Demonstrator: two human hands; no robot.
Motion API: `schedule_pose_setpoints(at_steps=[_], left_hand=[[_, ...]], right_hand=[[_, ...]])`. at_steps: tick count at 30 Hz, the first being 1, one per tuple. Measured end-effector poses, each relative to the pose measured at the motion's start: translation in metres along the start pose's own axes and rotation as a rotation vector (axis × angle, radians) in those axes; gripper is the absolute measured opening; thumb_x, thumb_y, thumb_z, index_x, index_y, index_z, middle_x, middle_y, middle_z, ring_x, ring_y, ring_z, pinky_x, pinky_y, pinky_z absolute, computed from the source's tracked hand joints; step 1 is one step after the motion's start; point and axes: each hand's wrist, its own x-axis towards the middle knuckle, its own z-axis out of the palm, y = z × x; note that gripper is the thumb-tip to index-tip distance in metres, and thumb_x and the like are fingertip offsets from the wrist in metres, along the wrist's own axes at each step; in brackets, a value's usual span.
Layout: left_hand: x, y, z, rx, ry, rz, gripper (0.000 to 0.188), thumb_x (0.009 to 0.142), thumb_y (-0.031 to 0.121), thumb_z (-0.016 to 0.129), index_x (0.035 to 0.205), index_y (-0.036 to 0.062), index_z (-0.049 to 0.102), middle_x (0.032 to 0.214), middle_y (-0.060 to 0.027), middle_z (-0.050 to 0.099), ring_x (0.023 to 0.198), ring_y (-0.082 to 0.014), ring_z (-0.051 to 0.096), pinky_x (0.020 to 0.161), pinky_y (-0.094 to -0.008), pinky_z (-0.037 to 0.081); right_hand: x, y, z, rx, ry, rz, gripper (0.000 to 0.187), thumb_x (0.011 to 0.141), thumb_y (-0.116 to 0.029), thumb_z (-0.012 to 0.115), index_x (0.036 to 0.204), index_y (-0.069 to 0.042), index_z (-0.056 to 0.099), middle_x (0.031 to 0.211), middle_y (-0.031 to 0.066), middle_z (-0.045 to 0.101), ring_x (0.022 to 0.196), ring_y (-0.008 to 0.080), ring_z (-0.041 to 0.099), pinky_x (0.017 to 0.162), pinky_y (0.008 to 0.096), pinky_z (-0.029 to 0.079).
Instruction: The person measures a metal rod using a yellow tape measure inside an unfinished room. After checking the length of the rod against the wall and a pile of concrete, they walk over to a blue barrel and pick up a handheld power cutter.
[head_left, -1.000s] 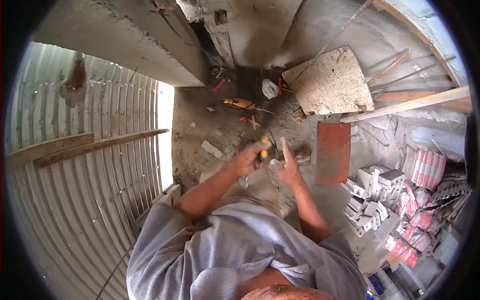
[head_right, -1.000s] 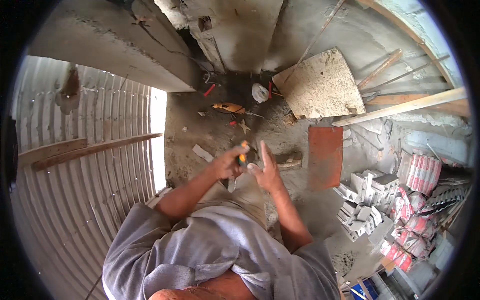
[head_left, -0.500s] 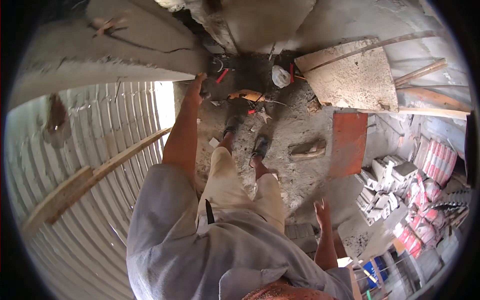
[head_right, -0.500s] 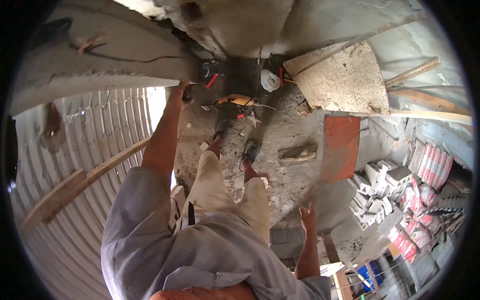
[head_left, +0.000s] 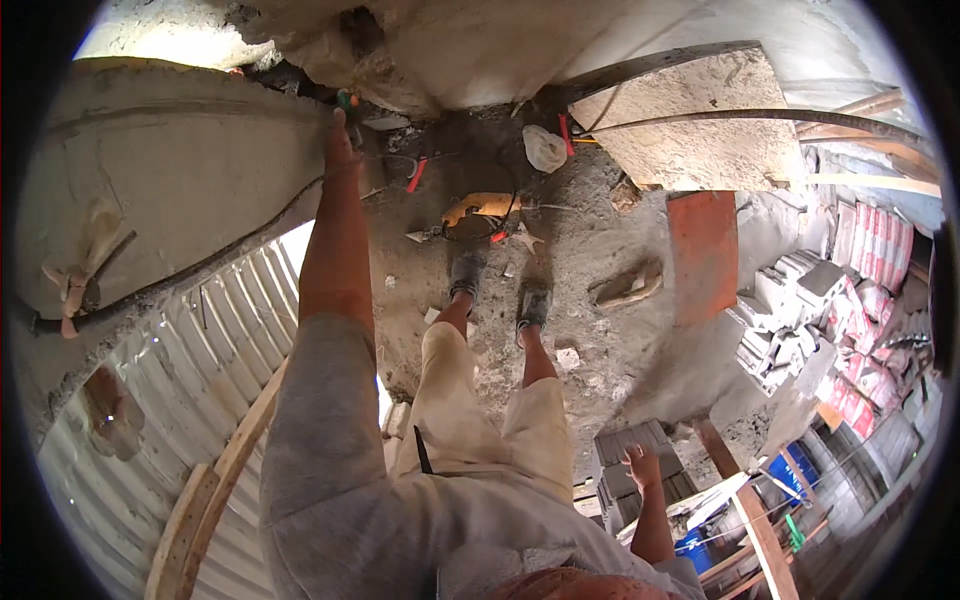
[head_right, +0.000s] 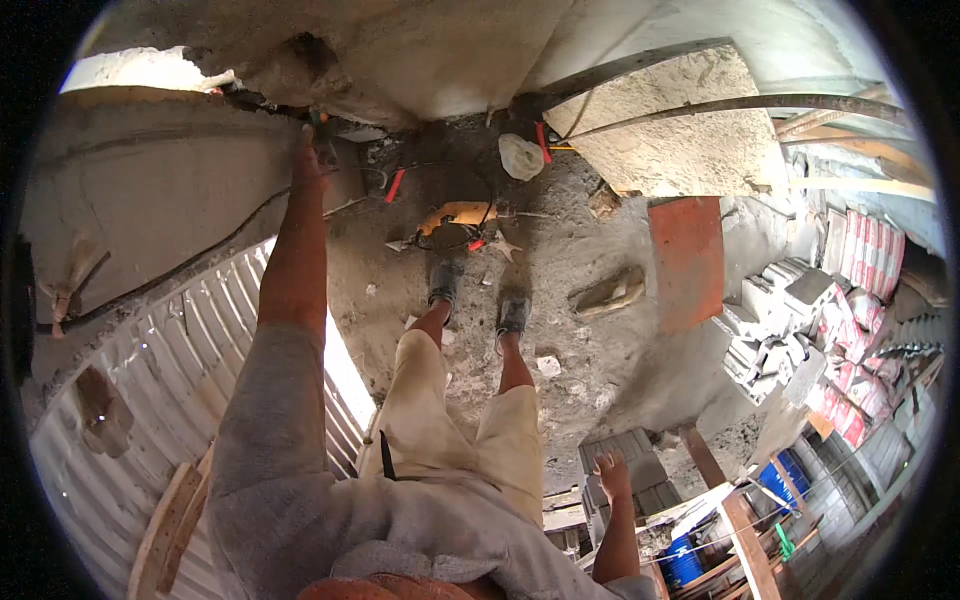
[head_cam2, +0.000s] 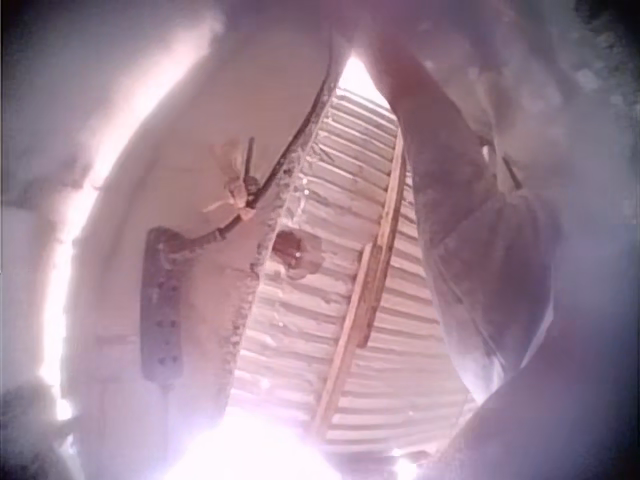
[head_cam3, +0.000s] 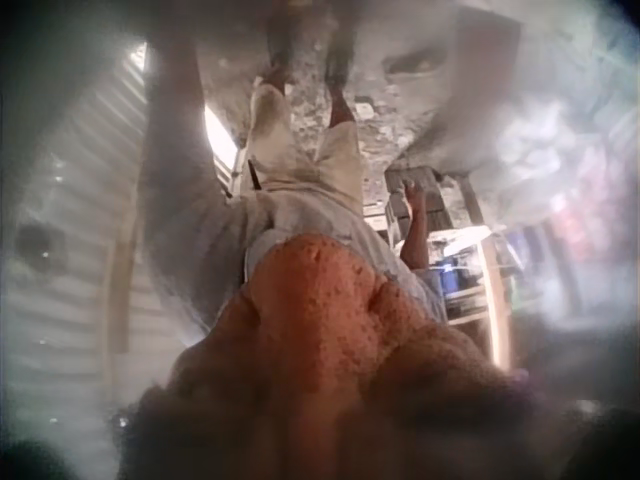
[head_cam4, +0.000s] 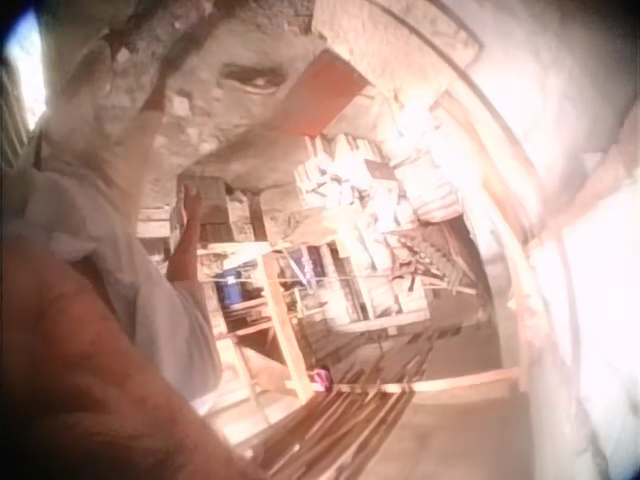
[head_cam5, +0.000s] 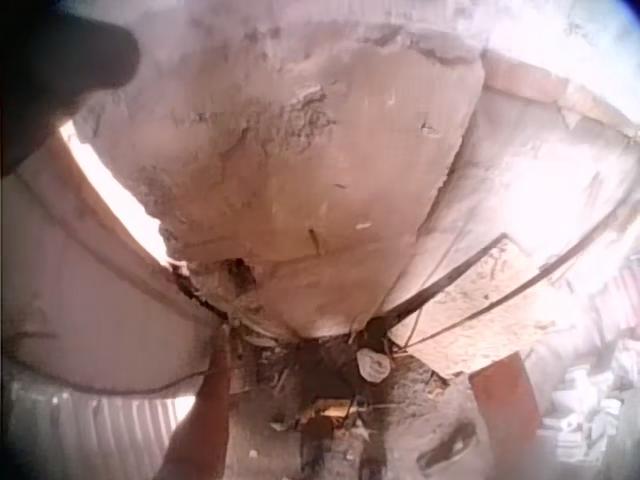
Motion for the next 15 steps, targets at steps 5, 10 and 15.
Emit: schedule_pose_setpoints(at_steps=[5,10,15], left_hand=[[-0.058,-0.054,-0.06,1.428,-0.135,0.652,0.048,0.093,0.0,0.054,0.139,0.0027,0.041,0.135,-0.02,0.047,0.114,-0.0301,0.056,0.094,-0.0401,0.047],[-0.162,-0.164,-0.105,0.418,-0.036,-0.245,0.07,0.089,0.051,0.061,0.141,0.0075,0.042,0.131,-0.0123,0.052,0.115,-0.024,0.051,0.092,-0.0389,0.045],[-0.414,-0.214,0.008,0.226,-0.476,-0.694,0.07,0.09,0.063,0.051,0.133,0.0093,0.049,0.122,-0.0153,0.056,0.109,-0.0334,0.053,0.094,-0.0497,0.044]], right_hand=[[-0.031,-0.034,0.021,0.024,-0.008,-0.178,0.059,0.09,-0.036,0.059,0.138,-0.004,0.046,0.112,0.0153,0.067,0.097,0.0269,0.068,0.077,0.0425,0.055],[-0.069,-0.116,0.034,-0.406,0.279,-0.672,0.052,0.093,-0.034,0.058,0.136,-0.004,0.05,0.132,0.021,0.056,0.122,0.0334,0.055,0.101,0.039,0.043],[-0.131,-0.215,0.048,-0.078,0.217,-1.25,0.062,0.087,-0.036,0.064,0.141,-0.012,0.045,0.146,0.0223,0.038,0.136,0.0363,0.037,0.111,0.0468,0.028]])
